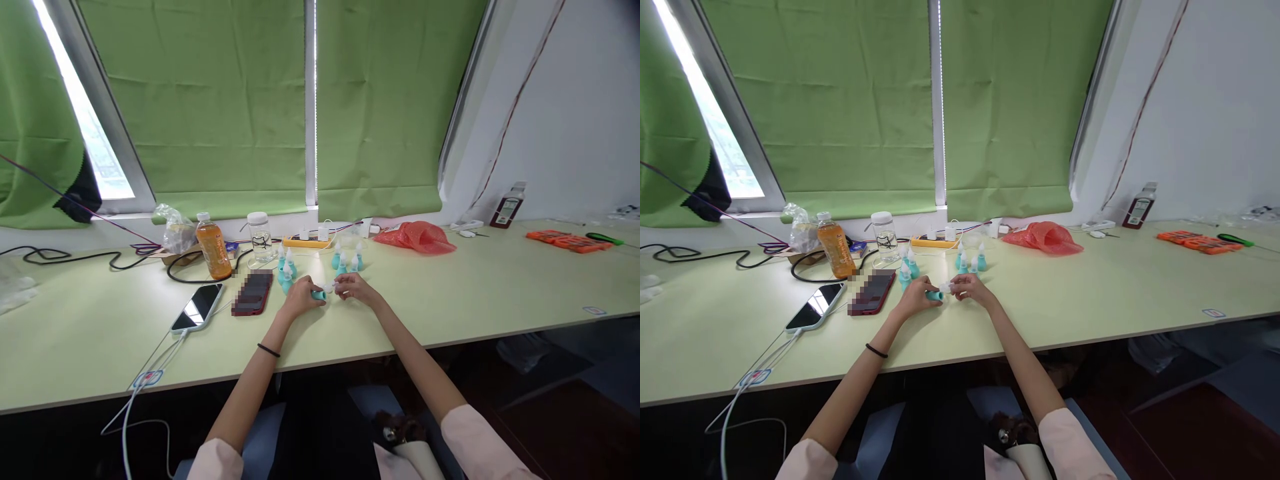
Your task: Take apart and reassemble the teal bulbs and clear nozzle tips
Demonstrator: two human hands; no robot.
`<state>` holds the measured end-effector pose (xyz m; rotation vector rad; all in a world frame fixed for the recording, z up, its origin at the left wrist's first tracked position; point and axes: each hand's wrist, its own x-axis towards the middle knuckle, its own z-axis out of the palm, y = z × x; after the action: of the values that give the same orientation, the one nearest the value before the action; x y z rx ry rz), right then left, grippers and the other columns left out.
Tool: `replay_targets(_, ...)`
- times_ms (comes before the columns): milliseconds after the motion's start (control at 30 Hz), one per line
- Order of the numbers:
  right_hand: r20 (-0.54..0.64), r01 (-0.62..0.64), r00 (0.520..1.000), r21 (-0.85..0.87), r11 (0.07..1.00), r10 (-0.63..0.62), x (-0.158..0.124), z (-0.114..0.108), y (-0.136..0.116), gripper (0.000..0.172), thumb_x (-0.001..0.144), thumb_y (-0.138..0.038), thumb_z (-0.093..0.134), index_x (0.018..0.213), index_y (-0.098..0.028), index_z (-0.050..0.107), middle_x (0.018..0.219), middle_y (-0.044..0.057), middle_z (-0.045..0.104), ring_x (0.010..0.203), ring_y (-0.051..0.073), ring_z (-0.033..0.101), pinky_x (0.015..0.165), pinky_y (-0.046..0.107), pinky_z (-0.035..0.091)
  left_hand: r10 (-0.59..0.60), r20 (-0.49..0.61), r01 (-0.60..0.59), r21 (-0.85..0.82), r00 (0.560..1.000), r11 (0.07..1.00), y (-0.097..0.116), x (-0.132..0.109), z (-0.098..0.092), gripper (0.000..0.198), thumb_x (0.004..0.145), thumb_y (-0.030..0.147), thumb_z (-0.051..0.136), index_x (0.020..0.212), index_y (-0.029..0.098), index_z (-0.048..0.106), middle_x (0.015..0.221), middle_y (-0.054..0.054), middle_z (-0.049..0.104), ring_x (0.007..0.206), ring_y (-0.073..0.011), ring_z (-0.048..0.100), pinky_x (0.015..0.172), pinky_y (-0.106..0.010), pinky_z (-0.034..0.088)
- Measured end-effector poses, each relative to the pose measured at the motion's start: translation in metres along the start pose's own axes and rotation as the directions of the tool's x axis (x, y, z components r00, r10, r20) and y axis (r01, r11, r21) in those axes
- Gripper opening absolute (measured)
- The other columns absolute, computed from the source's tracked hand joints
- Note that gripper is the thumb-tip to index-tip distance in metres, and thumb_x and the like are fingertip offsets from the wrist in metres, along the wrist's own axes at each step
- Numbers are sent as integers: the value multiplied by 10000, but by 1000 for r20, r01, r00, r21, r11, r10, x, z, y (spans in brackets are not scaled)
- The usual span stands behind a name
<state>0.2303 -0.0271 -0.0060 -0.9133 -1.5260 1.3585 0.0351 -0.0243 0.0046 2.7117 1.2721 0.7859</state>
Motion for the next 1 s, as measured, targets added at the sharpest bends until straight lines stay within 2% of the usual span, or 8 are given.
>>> replay_targets(100,16,-21,1000,-25,999,21,1,1,1,243,532,-270,676,697,-133,563,543,-14,549,466,83,492,472,231,407,24,-13,-25,-38,1000,999,0,0,3,316,571,363,618,840,202,654,855,-50,578,781,-183,530,639,-240,387)
replay_targets(267,1,-30,1000,-75,997,31,1,3,2,210,547,-284,672,636,-126,566,511,-17,546,452,79,493,458,220,410,37,-8,-38,-100,999,994,-3,0,6,300,624,336,577,876,189,645,748,-45,624,690,-168,550,592,-228,383)
replay_targets(467,-46,-28,999,-125,992,22,0,3,1,243,557,-330,674,633,-116,589,541,2,580,463,76,514,466,205,422,30,-26,-34,-167,999,985,-6,0,6,293,639,389,573,832,184,657,695,-40,621,641,-162,547,567,-228,370)
replay_targets(600,-69,-63,996,-144,988,54,0,2,5,303,592,-403,640,607,-104,591,529,26,593,422,76,510,428,203,422,16,-49,-26,-225,999,974,-6,-1,8,310,670,410,545,864,185,635,769,-39,621,707,-167,553,623,-235,391)
replay_targets(733,-48,-116,993,-146,982,110,1,2,10,375,598,-462,617,564,-90,580,501,57,595,377,96,509,386,225,422,-13,-62,-5,-279,998,960,-6,-1,12,312,639,409,579,848,180,621,814,-38,610,755,-169,557,680,-247,410)
replay_targets(800,-33,-124,992,-134,983,121,2,3,10,390,608,-475,603,568,-88,580,507,66,599,383,102,516,392,231,426,-37,-57,18,-306,998,952,-6,0,13,337,624,428,587,835,167,615,804,-39,611,711,-162,569,636,-241,427)
replay_targets(933,-45,-84,996,-93,992,80,5,3,10,362,627,-462,592,608,-101,586,543,44,601,422,81,518,439,214,430,-93,-28,77,-347,995,935,-4,2,13,407,624,464,565,866,139,598,704,-26,616,477,-113,540,451,-210,402)
replay_targets(1000,-61,-56,997,-79,995,52,6,2,11,344,632,-450,592,624,-106,591,556,32,597,437,69,511,455,204,426,-112,-31,94,-350,993,932,-1,2,12,378,634,451,554,836,136,609,671,-21,616,487,-115,535,458,-206,390)
